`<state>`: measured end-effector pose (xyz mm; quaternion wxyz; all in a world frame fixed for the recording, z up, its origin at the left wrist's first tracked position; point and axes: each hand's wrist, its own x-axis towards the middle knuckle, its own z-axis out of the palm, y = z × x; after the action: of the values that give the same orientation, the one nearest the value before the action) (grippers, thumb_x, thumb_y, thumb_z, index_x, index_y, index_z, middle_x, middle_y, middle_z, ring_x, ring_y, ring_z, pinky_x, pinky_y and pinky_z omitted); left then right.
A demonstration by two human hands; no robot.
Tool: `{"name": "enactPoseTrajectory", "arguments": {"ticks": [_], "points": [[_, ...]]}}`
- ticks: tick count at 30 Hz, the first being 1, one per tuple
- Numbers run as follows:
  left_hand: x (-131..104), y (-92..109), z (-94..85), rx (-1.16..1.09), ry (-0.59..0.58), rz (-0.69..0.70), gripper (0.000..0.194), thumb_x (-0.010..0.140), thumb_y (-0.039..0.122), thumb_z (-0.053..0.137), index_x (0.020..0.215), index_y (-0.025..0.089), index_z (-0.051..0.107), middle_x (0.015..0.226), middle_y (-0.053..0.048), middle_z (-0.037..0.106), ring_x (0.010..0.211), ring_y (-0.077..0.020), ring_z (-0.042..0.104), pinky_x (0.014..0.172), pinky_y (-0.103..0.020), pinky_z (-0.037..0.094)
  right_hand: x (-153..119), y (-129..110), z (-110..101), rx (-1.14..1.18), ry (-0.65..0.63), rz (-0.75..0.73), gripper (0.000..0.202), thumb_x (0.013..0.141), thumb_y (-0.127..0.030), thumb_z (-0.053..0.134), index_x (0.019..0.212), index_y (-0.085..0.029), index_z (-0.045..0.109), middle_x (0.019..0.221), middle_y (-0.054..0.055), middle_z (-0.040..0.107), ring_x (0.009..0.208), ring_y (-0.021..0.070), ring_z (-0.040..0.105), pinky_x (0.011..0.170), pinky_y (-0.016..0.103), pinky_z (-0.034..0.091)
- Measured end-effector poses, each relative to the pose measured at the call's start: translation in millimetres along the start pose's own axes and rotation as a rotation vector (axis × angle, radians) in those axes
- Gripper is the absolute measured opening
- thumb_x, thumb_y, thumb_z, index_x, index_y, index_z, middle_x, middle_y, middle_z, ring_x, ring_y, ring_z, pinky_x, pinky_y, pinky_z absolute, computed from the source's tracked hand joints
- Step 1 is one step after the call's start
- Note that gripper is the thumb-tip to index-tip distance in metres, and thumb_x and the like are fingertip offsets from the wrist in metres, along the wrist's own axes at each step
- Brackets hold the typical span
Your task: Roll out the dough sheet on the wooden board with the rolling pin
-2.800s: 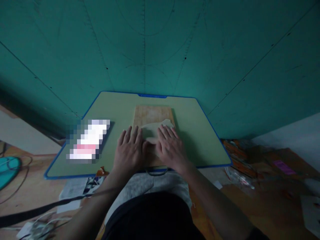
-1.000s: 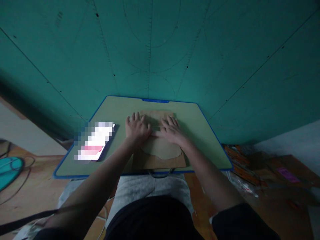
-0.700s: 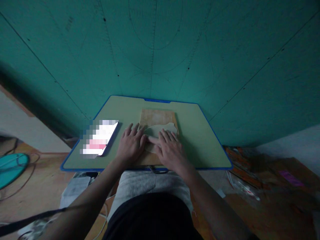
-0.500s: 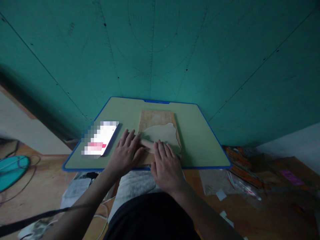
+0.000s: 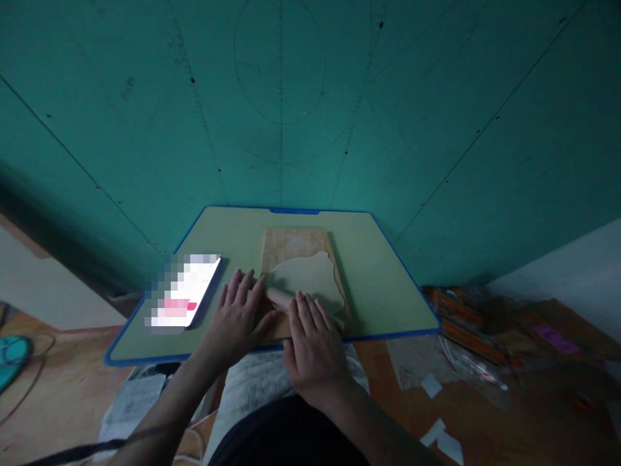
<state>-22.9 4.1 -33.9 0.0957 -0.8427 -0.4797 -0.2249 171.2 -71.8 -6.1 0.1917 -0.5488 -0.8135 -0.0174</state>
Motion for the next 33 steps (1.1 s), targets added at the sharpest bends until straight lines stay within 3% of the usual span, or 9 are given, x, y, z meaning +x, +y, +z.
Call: {"name": "enactPoseTrajectory", "arguments": {"ticks": [10, 17, 21, 27, 33], "points": [[17, 2, 4.3, -0.042, -0.006, -0.011, 0.069, 0.096, 0.060, 0.044, 0.146, 0.013, 0.041, 0.153, -0.026, 0.043, 0.149, -0.0473, 0.026, 0.109, -0.067, 0.040, 10, 12, -1, -0.008, 0.038, -0.009, 0.061, 0.096, -0.033, 0.050, 0.148, -0.002, 0.046, 0.156, 0.021, 0.045, 0.144, 0.0301, 0.043, 0.122, 0.046, 0.032], [22, 1, 0.4, -0.079, -0.084, -0.014, 0.075, 0.092, 0.068, 0.046, 0.147, 0.017, 0.039, 0.153, -0.023, 0.043, 0.149, -0.0475, 0.025, 0.110, -0.065, 0.040, 18, 30, -5, -0.044, 0.049, -0.091, 0.056, 0.097, -0.029, 0.046, 0.147, -0.003, 0.047, 0.149, 0.021, 0.052, 0.138, 0.0310, 0.047, 0.121, 0.048, 0.032], [22, 2, -1.0, -0.092, -0.101, -0.017, 0.070, 0.093, 0.063, 0.045, 0.145, 0.017, 0.040, 0.151, -0.022, 0.044, 0.147, -0.0483, 0.027, 0.109, -0.066, 0.040, 26, 40, -12, -0.034, 0.004, -0.093, 0.052, 0.098, -0.025, 0.044, 0.147, -0.007, 0.048, 0.141, 0.017, 0.059, 0.129, 0.0283, 0.052, 0.120, 0.047, 0.033], [24, 4, -0.9, -0.131, -0.103, -0.010, 0.052, 0.100, 0.047, 0.040, 0.143, 0.018, 0.040, 0.144, -0.020, 0.051, 0.144, -0.0392, 0.035, 0.114, -0.065, 0.036, 37, 45, -20, -0.005, -0.005, -0.069, 0.046, 0.098, -0.021, 0.044, 0.143, -0.011, 0.051, 0.132, 0.014, 0.063, 0.123, 0.0257, 0.054, 0.117, 0.045, 0.036], [25, 5, -2.6, -0.151, -0.060, -0.017, 0.056, 0.097, 0.052, 0.045, 0.141, 0.018, 0.043, 0.143, -0.020, 0.050, 0.143, -0.0432, 0.034, 0.111, -0.067, 0.038, 40, 41, -19, 0.000, -0.012, 0.003, 0.043, 0.096, -0.023, 0.053, 0.139, -0.014, 0.056, 0.130, 0.015, 0.064, 0.122, 0.0268, 0.055, 0.113, 0.047, 0.040]]}}
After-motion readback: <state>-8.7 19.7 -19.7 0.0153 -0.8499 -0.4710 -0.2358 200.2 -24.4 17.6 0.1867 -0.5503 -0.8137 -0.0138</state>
